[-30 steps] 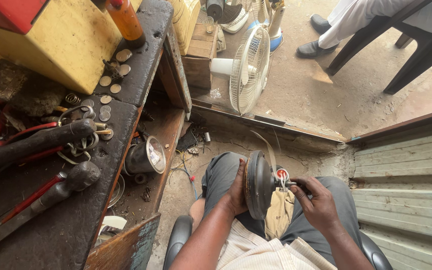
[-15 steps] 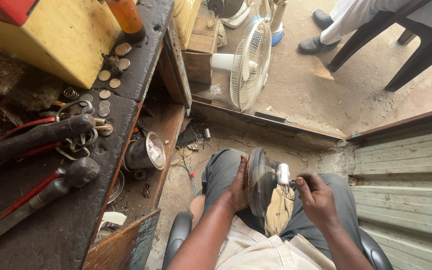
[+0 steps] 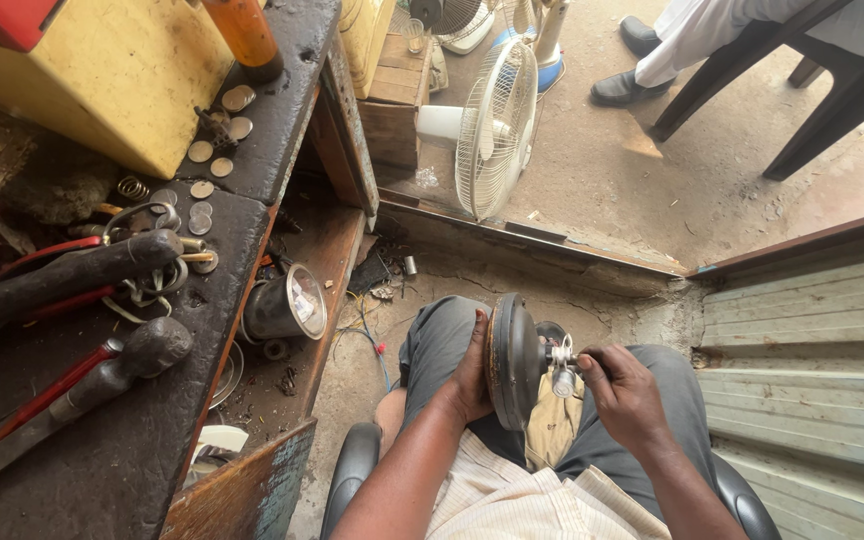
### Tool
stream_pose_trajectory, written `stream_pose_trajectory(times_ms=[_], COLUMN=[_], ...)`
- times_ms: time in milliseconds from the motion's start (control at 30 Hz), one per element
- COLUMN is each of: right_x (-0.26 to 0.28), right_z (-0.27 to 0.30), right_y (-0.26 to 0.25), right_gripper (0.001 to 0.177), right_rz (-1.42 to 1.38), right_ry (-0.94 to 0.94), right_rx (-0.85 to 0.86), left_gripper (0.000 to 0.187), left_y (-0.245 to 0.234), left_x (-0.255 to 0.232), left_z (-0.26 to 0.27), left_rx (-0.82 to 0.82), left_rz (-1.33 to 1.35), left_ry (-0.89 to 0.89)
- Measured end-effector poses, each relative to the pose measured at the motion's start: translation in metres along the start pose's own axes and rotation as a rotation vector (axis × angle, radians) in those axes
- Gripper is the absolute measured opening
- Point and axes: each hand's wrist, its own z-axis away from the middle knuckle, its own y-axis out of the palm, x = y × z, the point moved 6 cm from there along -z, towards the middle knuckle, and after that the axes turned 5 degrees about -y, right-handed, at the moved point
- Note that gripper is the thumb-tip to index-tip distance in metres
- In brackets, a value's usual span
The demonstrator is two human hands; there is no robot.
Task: The person holds a circular electrical component on their lap and uses a small tool to adjust or connect wires on the component. The person repeatedly manipulates the wires and the component while seated in a workshop.
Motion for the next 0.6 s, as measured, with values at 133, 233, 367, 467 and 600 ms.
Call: stream_pose_trajectory(times_ms=[133, 233, 367, 467, 600], right_x=[-0.03, -0.047, -0.039, -0.005, 0.012], right_z=[-0.004, -0.003, 0.001, 0.002, 0.003], right_y=[0.009, 0.015, 0.009, -0.001, -0.006], right_gripper=[0.04, 0.045, 0.035, 0.041, 0.029], right_rz=[-0.003, -0.073, -0.224, -0.351, -0.179], right_ry=[0.09, 0.186, 0.205, -0.052, -0.121], right_rx=[-0.038, -0.03, -0.039, -0.04, 0.009], left_gripper=[0.114, 0.114, 0.113, 0.114, 0.116], left_y=[0.001, -0.001, -0.001, 0.003, 0.004], left_x=[0.002, 0.003, 0.004, -0.001, -0.001], left_z=[-0.001, -0.002, 0.002, 0.003, 0.003], left_rx=[0.045, 0.062, 0.059, 0.063, 0.042], left_rz=[0.079, 0.097, 0.101, 0.076, 0.062], left_ry=[0.016, 0.003, -0.003, 0.014, 0.003])
